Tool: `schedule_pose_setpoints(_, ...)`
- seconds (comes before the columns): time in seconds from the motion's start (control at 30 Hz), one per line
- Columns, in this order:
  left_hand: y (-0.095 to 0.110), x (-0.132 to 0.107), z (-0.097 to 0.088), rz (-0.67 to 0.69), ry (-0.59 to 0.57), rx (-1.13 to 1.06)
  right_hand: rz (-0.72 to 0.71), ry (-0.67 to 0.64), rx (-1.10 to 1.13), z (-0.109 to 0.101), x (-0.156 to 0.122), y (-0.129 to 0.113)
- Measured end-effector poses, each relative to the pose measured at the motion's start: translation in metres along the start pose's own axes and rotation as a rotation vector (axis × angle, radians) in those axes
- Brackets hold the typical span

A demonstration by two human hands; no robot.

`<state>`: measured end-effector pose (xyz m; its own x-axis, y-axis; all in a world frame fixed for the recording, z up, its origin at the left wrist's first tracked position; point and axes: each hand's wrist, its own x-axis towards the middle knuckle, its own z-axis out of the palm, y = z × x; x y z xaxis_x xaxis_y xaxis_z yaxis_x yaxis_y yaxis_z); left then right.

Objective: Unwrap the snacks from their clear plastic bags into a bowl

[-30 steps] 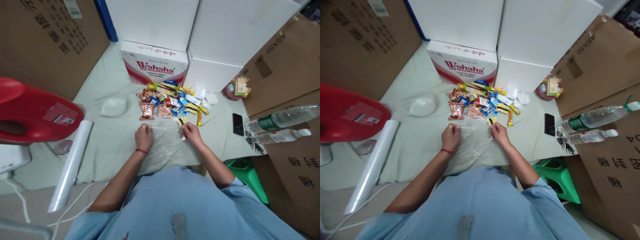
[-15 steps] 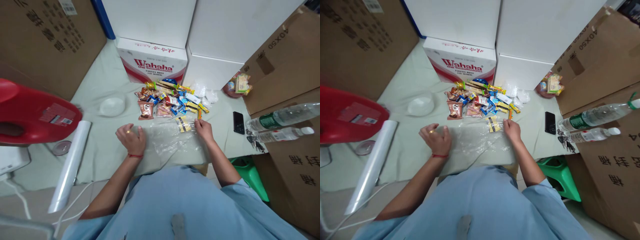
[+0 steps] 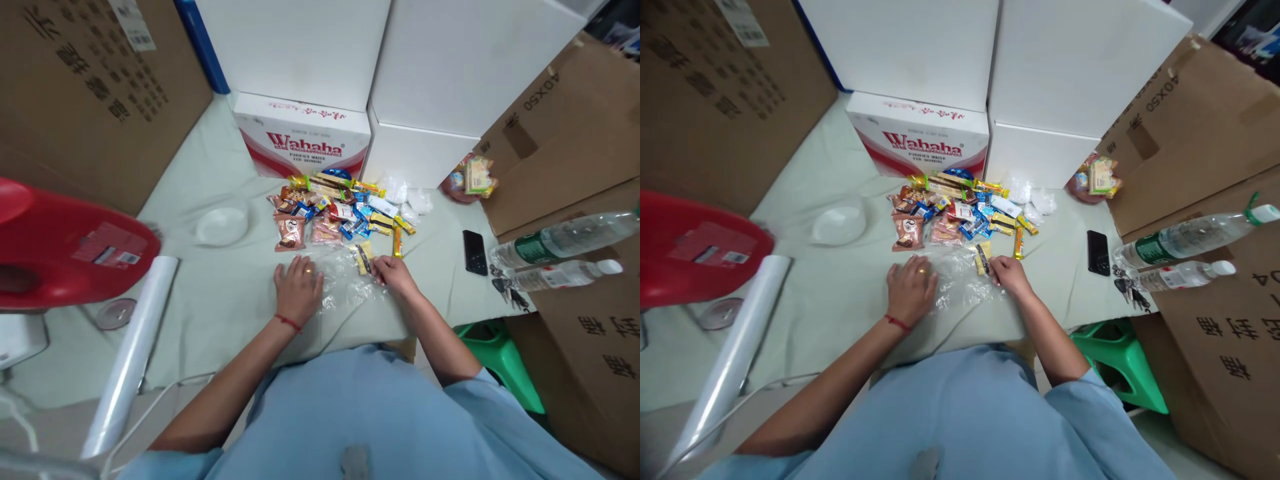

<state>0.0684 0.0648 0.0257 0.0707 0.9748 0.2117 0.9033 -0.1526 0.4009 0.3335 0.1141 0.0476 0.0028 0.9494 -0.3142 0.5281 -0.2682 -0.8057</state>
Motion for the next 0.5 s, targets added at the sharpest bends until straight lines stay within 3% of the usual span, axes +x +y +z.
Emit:
schedule_pose_setpoints(0.13,-0.012,-0.014,0.005,0.072,-0.192,0.134,0.103,0.033,0.176,-0.031,0.004,0.008)
schedule_pose_setpoints(0.27,-0.024,-0.031,-0.003,0.112,-0.283,0.191,0.076,0.088,-0.078,-0.048,0.025,0.008)
schedule_pose_setpoints(0.5,-0.029,-0.045,-0.008,0.155,-0.316,0.228,0.018,0.021,-0.216,-0.003,0.047,-0.008)
